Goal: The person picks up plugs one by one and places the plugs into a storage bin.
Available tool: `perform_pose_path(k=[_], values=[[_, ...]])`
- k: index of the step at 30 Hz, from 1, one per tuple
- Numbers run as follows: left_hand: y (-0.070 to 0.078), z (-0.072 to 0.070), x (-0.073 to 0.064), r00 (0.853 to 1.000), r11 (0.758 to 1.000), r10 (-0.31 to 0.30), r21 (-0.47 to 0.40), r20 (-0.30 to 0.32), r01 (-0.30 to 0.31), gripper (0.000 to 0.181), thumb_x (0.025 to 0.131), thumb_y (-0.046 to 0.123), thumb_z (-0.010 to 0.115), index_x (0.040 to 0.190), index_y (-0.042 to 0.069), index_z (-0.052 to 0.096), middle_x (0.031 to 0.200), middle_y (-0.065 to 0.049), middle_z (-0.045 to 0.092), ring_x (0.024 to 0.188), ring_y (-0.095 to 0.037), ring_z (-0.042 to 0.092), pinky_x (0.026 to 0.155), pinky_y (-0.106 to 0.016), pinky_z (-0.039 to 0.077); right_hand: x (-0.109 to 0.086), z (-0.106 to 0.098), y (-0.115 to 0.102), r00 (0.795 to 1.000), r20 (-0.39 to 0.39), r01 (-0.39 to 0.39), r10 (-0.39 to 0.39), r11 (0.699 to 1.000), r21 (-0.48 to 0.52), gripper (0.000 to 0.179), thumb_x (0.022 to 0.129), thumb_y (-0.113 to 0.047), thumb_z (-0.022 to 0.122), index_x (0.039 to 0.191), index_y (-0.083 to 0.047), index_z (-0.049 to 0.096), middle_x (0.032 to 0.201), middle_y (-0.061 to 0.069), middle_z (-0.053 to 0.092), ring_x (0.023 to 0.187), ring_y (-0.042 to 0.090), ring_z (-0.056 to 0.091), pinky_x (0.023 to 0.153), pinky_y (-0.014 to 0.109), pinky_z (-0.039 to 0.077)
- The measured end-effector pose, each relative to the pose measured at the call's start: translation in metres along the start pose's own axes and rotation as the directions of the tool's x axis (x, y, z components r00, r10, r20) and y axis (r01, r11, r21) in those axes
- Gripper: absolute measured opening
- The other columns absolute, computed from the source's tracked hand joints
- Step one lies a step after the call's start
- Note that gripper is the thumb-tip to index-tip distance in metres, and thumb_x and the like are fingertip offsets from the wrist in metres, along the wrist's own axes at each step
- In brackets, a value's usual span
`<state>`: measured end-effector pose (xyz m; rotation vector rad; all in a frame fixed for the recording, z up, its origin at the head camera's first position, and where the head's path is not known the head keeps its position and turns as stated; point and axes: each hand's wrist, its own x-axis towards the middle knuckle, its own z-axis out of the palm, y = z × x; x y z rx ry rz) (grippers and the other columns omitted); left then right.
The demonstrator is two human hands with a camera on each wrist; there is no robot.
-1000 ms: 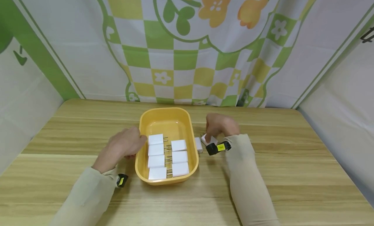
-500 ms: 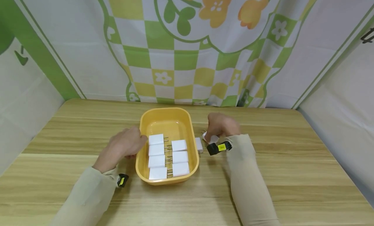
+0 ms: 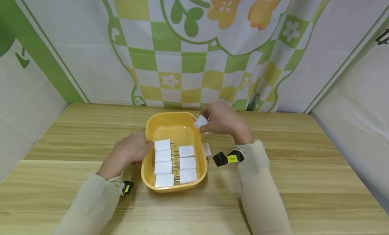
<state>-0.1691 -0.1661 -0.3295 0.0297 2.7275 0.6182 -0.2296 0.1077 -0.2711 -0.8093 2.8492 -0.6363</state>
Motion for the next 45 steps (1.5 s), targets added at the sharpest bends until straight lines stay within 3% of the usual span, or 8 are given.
perform_pose_path(k=[2, 7, 12, 19, 27, 32, 38, 45], values=[[0.0, 0.0, 0.0, 1.0, 1.0, 0.0, 0.0, -0.001, 0.0, 0.037, 0.1, 0.02, 0.04, 0.073, 0.005, 0.06, 0.058, -0.009, 0.062, 0.048, -0.019, 0.057, 0.045, -0.029, 0.044, 0.003, 0.003, -0.009, 0.999, 0.006, 0.035, -0.035, 0.999, 0.02, 0.032, 0.08, -0.015, 0.077, 0.111, -0.008, 0.073, 0.093, 0.0, 0.07, 0.082, 0.016, 0.063, 0.073, 0.031, 0.052], [0.0, 0.0, 0.0, 1.0, 1.0, 0.005, 0.006, 0.001, -0.005, 0.037, 0.1, 0.02, 0.04, 0.072, 0.005, 0.059, 0.058, -0.009, 0.062, 0.048, -0.019, 0.058, 0.045, -0.029, 0.044, 0.012, 0.018, -0.024, 0.996, 0.001, 0.092, -0.092, 0.995, 0.035, 0.037, 0.082, -0.016, 0.076, 0.119, -0.009, 0.071, 0.098, -0.001, 0.069, 0.086, 0.015, 0.063, 0.075, 0.029, 0.051], [0.0, 0.0, 0.001, 1.0, 1.0, 0.005, 0.01, -0.002, -0.005, 0.036, 0.1, 0.021, 0.039, 0.073, 0.006, 0.058, 0.058, -0.008, 0.062, 0.048, -0.019, 0.058, 0.045, -0.03, 0.044, 0.021, 0.035, -0.03, 0.994, 0.01, 0.108, -0.108, 0.994, 0.024, 0.036, 0.083, -0.017, 0.077, 0.118, -0.011, 0.07, 0.1, -0.002, 0.067, 0.087, 0.012, 0.061, 0.075, 0.027, 0.05], [0.001, 0.0, 0.001, 1.0, 1.0, 0.004, 0.009, 0.003, -0.004, 0.036, 0.1, 0.022, 0.039, 0.074, 0.006, 0.058, 0.059, -0.008, 0.062, 0.048, -0.019, 0.058, 0.045, -0.03, 0.043, 0.028, 0.051, -0.029, 0.991, 0.098, 0.098, -0.095, 0.995, -0.028, 0.038, 0.084, -0.021, 0.078, 0.12, -0.012, 0.07, 0.107, -0.002, 0.067, 0.091, 0.013, 0.059, 0.081, 0.03, 0.049], [0.001, -0.001, 0.001, 1.0, 1.0, 0.012, 0.016, 0.001, -0.012, 0.037, 0.1, 0.022, 0.038, 0.073, 0.006, 0.058, 0.058, -0.008, 0.063, 0.048, -0.02, 0.059, 0.046, -0.031, 0.044, 0.029, 0.054, -0.028, 0.972, 0.212, 0.128, -0.104, 0.987, -0.099, 0.021, 0.089, -0.013, 0.074, 0.11, -0.013, 0.07, 0.095, -0.003, 0.064, 0.084, 0.016, 0.055, 0.075, 0.03, 0.047], [0.001, -0.001, 0.0, 1.0, 1.0, 0.005, 0.012, 0.007, -0.005, 0.037, 0.101, 0.022, 0.038, 0.074, 0.006, 0.058, 0.059, -0.008, 0.063, 0.049, -0.02, 0.059, 0.045, -0.031, 0.044, 0.028, 0.056, -0.028, 0.965, 0.246, 0.123, -0.09, 0.985, -0.124, 0.021, 0.089, -0.001, 0.066, 0.104, -0.015, 0.07, 0.092, -0.002, 0.064, 0.081, 0.016, 0.052, 0.071, 0.03, 0.043], [0.001, -0.001, 0.0, 1.0, 1.0, 0.005, 0.008, 0.004, -0.005, 0.037, 0.101, 0.021, 0.039, 0.074, 0.005, 0.059, 0.059, -0.009, 0.063, 0.048, -0.02, 0.058, 0.045, -0.03, 0.044, 0.026, 0.057, -0.028, 0.96, 0.268, 0.135, -0.08, 0.972, -0.194, 0.025, 0.091, 0.0, 0.063, 0.111, -0.014, 0.069, 0.103, -0.003, 0.065, 0.091, 0.017, 0.054, 0.083, 0.032, 0.045], [0.0, -0.001, 0.0, 1.0, 1.0, 0.006, 0.007, 0.003, -0.006, 0.036, 0.1, 0.021, 0.039, 0.074, 0.005, 0.059, 0.059, -0.009, 0.062, 0.048, -0.02, 0.058, 0.045, -0.03, 0.044, 0.026, 0.059, -0.029, 0.958, 0.282, 0.105, -0.044, 0.974, -0.203, 0.025, 0.093, -0.004, 0.066, 0.116, -0.013, 0.07, 0.103, -0.003, 0.064, 0.091, 0.018, 0.055, 0.082, 0.032, 0.046]])
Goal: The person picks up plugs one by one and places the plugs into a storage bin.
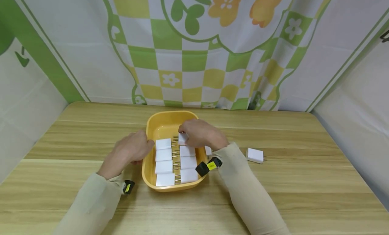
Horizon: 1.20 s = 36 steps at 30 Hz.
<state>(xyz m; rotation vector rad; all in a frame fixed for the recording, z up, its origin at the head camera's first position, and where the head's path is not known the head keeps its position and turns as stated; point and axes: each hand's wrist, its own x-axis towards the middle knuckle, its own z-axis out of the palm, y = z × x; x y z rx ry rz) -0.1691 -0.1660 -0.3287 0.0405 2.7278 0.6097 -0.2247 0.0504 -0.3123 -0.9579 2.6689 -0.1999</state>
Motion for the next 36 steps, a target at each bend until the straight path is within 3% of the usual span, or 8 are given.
perform_pose_path(k=[7, 14, 22, 32, 36], values=[[-0.0007, 0.0003, -0.0003, 1.0, 1.0, 0.008, -0.006, -0.001, -0.008, 0.036, 0.1, 0.021, 0.04, 0.073, 0.006, 0.059, 0.059, -0.009, 0.062, 0.048, -0.019, 0.057, 0.045, -0.029, 0.042, 0.0013, 0.0011, 0.0006, 1.0, 0.024, 0.013, -0.012, 1.0, -0.012, 0.027, 0.095, -0.007, 0.066, 0.122, -0.011, 0.069, 0.111, -0.001, 0.066, 0.095, 0.017, 0.055, 0.086, 0.032, 0.046], [-0.001, 0.0005, -0.0001, 1.0, 1.0, 0.01, -0.008, -0.003, -0.01, 0.036, 0.099, 0.02, 0.04, 0.073, 0.005, 0.059, 0.058, -0.009, 0.062, 0.048, -0.019, 0.057, 0.044, -0.028, 0.042, 0.0036, 0.0028, 0.0012, 0.999, 0.025, 0.028, -0.027, 0.999, -0.036, 0.011, 0.094, -0.003, 0.063, 0.097, -0.013, 0.065, 0.088, 0.0, 0.059, 0.084, 0.017, 0.05, 0.082, 0.034, 0.04], [-0.0011, 0.0005, 0.0005, 1.0, 1.0, 0.01, -0.001, -0.001, -0.01, 0.036, 0.1, 0.021, 0.039, 0.074, 0.005, 0.059, 0.059, -0.009, 0.062, 0.048, -0.02, 0.058, 0.045, -0.029, 0.042, 0.004, 0.0046, 0.0004, 1.0, 0.03, -0.004, 0.006, 0.998, -0.056, 0.022, 0.095, -0.002, 0.06, 0.108, -0.017, 0.071, 0.104, -0.006, 0.066, 0.093, 0.016, 0.055, 0.107, 0.038, 0.036], [-0.0011, 0.0005, 0.0002, 1.0, 1.0, 0.013, -0.006, -0.002, -0.013, 0.036, 0.1, 0.021, 0.04, 0.073, 0.005, 0.059, 0.059, -0.009, 0.062, 0.048, -0.02, 0.058, 0.045, -0.029, 0.043, 0.004, 0.005, -0.0004, 0.999, 0.036, -0.004, 0.007, 0.997, -0.081, 0.019, 0.096, -0.003, 0.058, 0.104, -0.018, 0.068, 0.099, -0.006, 0.064, 0.091, 0.017, 0.054, 0.1, 0.036, 0.036], [-0.0009, 0.0008, 0.0002, 1.0, 1.0, 0.006, -0.005, 0.0, -0.006, 0.037, 0.101, 0.022, 0.04, 0.074, 0.005, 0.059, 0.06, -0.009, 0.062, 0.049, -0.02, 0.058, 0.045, -0.029, 0.043, 0.0037, 0.0048, -0.0007, 0.999, 0.038, 0.002, 0.001, 0.998, -0.069, 0.017, 0.098, -0.004, 0.055, 0.098, -0.017, 0.066, 0.087, -0.004, 0.059, 0.083, 0.016, 0.051, 0.094, 0.035, 0.036]])
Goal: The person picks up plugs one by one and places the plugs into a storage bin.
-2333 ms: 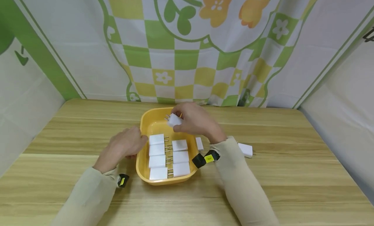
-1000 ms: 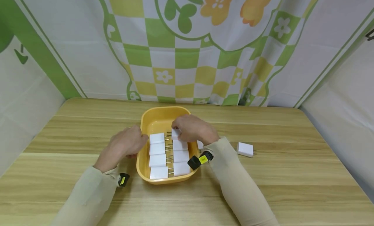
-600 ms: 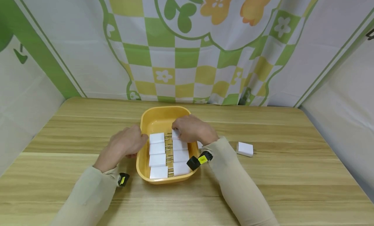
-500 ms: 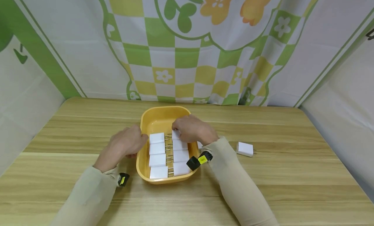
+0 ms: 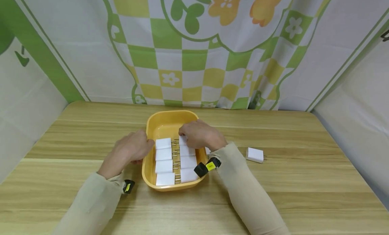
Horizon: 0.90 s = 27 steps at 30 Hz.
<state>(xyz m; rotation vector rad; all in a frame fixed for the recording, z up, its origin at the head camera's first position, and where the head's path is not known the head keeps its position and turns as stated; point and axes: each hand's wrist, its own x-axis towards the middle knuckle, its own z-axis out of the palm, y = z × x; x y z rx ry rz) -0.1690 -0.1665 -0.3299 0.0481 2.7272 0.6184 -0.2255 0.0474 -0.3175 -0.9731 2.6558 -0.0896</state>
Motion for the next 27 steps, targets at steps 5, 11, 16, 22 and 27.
perform_pose_path(k=[5, 11, 16, 22, 27], values=[[0.0, 0.0, 0.0, 1.0, 1.0, -0.006, 0.007, 0.002, 0.006, 0.037, 0.1, 0.022, 0.04, 0.073, 0.005, 0.059, 0.059, -0.009, 0.062, 0.048, -0.02, 0.057, 0.045, -0.03, 0.043, -0.001, -0.001, -0.001, 1.0, 0.003, 0.007, -0.007, 0.999, 0.046, 0.014, 0.099, -0.006, 0.053, 0.091, -0.013, 0.061, 0.074, -0.002, 0.042, 0.07, 0.014, 0.043, 0.077, 0.031, 0.037], [-0.001, 0.0, 0.001, 1.0, 1.0, 0.001, 0.004, -0.004, -0.001, 0.036, 0.1, 0.021, 0.04, 0.073, 0.005, 0.059, 0.058, -0.009, 0.062, 0.048, -0.02, 0.058, 0.045, -0.03, 0.044, -0.004, -0.008, -0.003, 0.999, -0.006, 0.032, -0.031, 0.992, 0.119, 0.028, 0.102, -0.015, 0.056, 0.128, -0.01, 0.066, 0.125, 0.002, 0.066, 0.108, 0.017, 0.06, 0.094, 0.033, 0.048], [0.0, 0.0, 0.001, 1.0, 1.0, -0.006, 0.001, -0.002, 0.006, 0.036, 0.1, 0.021, 0.041, 0.075, 0.005, 0.06, 0.06, -0.009, 0.062, 0.049, -0.02, 0.058, 0.045, -0.03, 0.044, -0.012, -0.018, -0.007, 0.998, -0.027, 0.062, -0.059, 0.989, 0.136, 0.042, 0.102, -0.019, 0.059, 0.142, -0.007, 0.057, 0.143, 0.005, 0.059, 0.129, 0.021, 0.055, 0.105, 0.036, 0.045], [0.001, 0.002, 0.002, 1.0, 1.0, 0.0, 0.011, 0.003, 0.0, 0.037, 0.1, 0.022, 0.04, 0.075, 0.005, 0.06, 0.06, -0.009, 0.062, 0.049, -0.02, 0.058, 0.046, -0.03, 0.044, -0.031, -0.029, -0.006, 0.995, -0.077, 0.083, -0.07, 0.98, 0.182, 0.045, 0.102, -0.021, 0.061, 0.144, -0.006, 0.054, 0.14, 0.008, 0.06, 0.128, 0.023, 0.055, 0.104, 0.039, 0.045], [0.001, 0.001, 0.0, 1.0, 1.0, 0.003, 0.015, -0.005, -0.003, 0.037, 0.101, 0.021, 0.039, 0.074, 0.005, 0.059, 0.059, -0.009, 0.062, 0.048, -0.019, 0.058, 0.044, -0.029, 0.043, -0.047, -0.033, 0.004, 0.989, -0.124, 0.105, -0.084, 0.979, 0.175, 0.046, 0.101, -0.021, 0.062, 0.143, -0.004, 0.054, 0.138, 0.01, 0.06, 0.126, 0.025, 0.056, 0.104, 0.04, 0.045]])
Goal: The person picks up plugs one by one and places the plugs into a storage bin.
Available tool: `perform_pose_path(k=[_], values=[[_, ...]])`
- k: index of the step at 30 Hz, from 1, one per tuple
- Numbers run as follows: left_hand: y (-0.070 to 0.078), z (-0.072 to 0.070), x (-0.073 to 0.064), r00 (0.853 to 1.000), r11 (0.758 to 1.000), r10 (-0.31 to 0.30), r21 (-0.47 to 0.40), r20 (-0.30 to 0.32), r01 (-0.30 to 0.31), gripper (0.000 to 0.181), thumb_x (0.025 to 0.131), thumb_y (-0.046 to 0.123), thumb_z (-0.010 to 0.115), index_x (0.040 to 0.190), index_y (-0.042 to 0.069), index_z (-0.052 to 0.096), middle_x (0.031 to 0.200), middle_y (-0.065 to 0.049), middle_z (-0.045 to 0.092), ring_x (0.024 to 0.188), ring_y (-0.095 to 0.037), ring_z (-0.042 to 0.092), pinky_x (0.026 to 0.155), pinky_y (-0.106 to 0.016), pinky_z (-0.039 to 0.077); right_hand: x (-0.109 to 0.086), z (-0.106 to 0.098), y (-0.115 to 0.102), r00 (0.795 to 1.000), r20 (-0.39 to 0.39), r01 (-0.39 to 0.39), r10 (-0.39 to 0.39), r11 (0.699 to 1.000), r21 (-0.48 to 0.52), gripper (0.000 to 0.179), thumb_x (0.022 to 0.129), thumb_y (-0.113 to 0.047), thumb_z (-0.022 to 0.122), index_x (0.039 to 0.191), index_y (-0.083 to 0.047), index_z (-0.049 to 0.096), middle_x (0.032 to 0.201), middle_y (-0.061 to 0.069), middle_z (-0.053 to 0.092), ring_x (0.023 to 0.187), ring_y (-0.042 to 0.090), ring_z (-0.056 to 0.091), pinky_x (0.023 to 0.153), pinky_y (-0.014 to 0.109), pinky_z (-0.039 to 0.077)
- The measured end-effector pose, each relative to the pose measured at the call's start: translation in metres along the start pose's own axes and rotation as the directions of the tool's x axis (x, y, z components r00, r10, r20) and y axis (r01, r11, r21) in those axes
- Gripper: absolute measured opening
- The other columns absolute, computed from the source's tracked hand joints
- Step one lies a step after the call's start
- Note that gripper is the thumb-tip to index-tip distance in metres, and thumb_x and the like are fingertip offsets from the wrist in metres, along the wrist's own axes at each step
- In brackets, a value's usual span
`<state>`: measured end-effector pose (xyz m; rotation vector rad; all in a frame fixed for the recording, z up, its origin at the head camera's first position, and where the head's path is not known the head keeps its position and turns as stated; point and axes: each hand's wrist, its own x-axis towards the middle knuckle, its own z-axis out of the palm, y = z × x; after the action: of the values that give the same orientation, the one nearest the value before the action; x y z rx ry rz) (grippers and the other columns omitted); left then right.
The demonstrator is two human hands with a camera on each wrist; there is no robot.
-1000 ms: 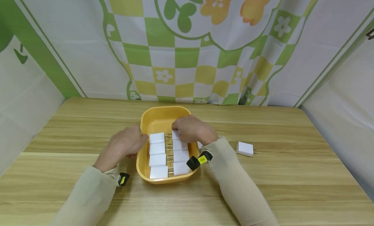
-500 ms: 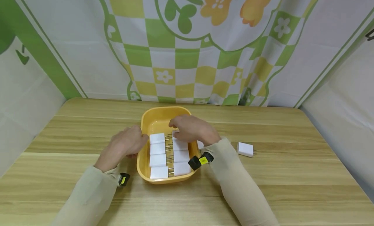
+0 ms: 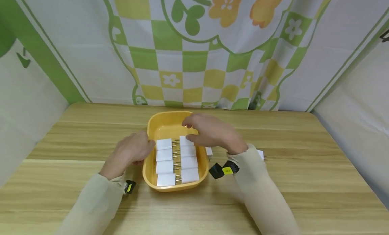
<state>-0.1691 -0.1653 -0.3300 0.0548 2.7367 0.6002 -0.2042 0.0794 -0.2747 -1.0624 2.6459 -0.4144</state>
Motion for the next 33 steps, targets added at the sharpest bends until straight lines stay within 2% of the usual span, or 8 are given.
perform_pose_path(k=[6, 12, 19, 28, 33], values=[[0.0, -0.001, -0.002, 1.0, 1.0, -0.002, -0.012, 0.0, 0.002, 0.037, 0.1, 0.02, 0.039, 0.073, 0.005, 0.059, 0.059, -0.009, 0.062, 0.047, -0.019, 0.056, 0.044, -0.028, 0.042, -0.022, -0.003, 0.018, 0.999, -0.041, -0.005, 0.004, 0.999, -0.036, 0.044, 0.1, -0.021, 0.063, 0.139, -0.002, 0.058, 0.138, 0.012, 0.059, 0.122, 0.027, 0.059, 0.101, 0.043, 0.047], [0.0, 0.0, -0.002, 1.0, 1.0, -0.006, -0.014, 0.001, 0.006, 0.038, 0.1, 0.02, 0.039, 0.071, 0.006, 0.058, 0.059, -0.009, 0.062, 0.047, -0.019, 0.055, 0.044, -0.028, 0.041, -0.045, -0.002, 0.042, 0.997, -0.074, -0.024, 0.017, 0.995, -0.093, 0.044, 0.096, -0.022, 0.068, 0.134, 0.0, 0.061, 0.13, 0.015, 0.061, 0.113, 0.029, 0.061, 0.096, 0.044, 0.05], [0.001, 0.0, -0.001, 1.0, 1.0, 0.0, -0.012, -0.006, 0.0, 0.038, 0.1, 0.02, 0.04, 0.07, 0.006, 0.058, 0.059, -0.009, 0.062, 0.047, -0.019, 0.056, 0.043, -0.028, 0.041, -0.071, 0.007, 0.071, 0.991, -0.042, -0.132, 0.128, 0.984, -0.116, 0.051, 0.091, -0.026, 0.076, 0.132, 0.0, 0.061, 0.125, 0.014, 0.064, 0.111, 0.031, 0.062, 0.094, 0.047, 0.05], [0.0, 0.0, -0.001, 1.0, 1.0, 0.007, -0.014, -0.009, -0.007, 0.038, 0.1, 0.02, 0.04, 0.069, 0.006, 0.058, 0.058, -0.009, 0.062, 0.046, -0.018, 0.055, 0.042, -0.027, 0.04, -0.092, 0.014, 0.102, 0.952, 0.063, -0.291, 0.298, 0.951, -0.105, 0.068, 0.08, -0.029, 0.086, 0.133, 0.002, 0.058, 0.125, 0.014, 0.065, 0.111, 0.03, 0.061, 0.094, 0.048, 0.049], [0.0, 0.0, -0.001, 1.0, 1.0, 0.01, -0.01, -0.008, -0.01, 0.039, 0.099, 0.02, 0.04, 0.068, 0.007, 0.058, 0.058, -0.009, 0.062, 0.046, -0.018, 0.054, 0.043, -0.027, 0.039, -0.097, 0.014, 0.109, 0.921, 0.115, -0.366, 0.372, 0.928, -0.071, 0.055, 0.073, -0.02, 0.089, 0.119, -0.003, 0.064, 0.115, 0.008, 0.066, 0.099, 0.024, 0.06, 0.084, 0.043, 0.051]])
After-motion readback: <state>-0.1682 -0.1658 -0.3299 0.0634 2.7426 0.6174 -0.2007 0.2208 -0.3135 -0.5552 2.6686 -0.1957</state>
